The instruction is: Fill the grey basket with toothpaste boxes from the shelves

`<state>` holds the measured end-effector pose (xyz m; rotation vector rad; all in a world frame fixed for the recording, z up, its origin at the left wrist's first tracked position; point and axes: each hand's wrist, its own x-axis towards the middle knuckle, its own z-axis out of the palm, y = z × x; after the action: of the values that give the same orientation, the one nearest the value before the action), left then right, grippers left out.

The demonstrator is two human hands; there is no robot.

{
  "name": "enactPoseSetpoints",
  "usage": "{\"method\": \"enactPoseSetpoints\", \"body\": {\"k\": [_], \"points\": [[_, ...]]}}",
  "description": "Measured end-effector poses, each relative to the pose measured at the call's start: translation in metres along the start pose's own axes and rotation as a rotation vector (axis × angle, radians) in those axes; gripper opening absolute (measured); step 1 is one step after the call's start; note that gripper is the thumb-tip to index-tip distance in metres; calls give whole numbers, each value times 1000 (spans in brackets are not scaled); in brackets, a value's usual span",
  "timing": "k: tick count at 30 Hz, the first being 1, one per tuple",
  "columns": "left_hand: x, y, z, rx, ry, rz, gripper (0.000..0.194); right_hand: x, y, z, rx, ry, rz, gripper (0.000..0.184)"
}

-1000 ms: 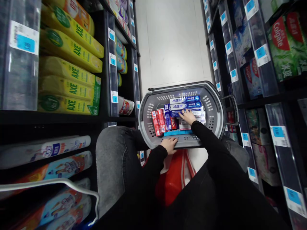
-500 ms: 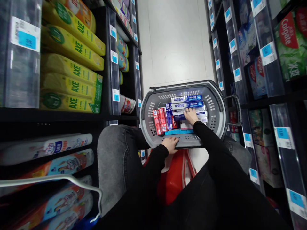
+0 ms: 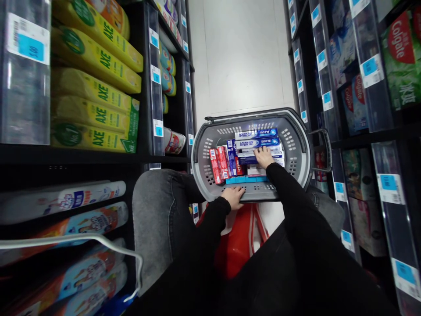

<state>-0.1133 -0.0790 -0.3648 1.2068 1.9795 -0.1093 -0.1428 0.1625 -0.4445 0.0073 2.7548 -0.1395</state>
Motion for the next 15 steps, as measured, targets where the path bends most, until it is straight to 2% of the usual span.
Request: {"method": "enactPoseSetpoints", "body": {"k": [4, 8, 11, 15], "points": [[0, 0, 0, -1, -4, 4, 63, 2, 0, 1, -19, 33, -76, 31], [0, 0, -1, 0, -16, 1, 61, 5, 0, -2, -49, 99, -98, 44], [0, 1, -1, 0, -10, -5, 60, 7, -1, -5, -34, 102, -71, 46], [0, 1, -2, -1, -17, -5, 60, 10, -5, -9, 13, 100, 33, 47]]}}
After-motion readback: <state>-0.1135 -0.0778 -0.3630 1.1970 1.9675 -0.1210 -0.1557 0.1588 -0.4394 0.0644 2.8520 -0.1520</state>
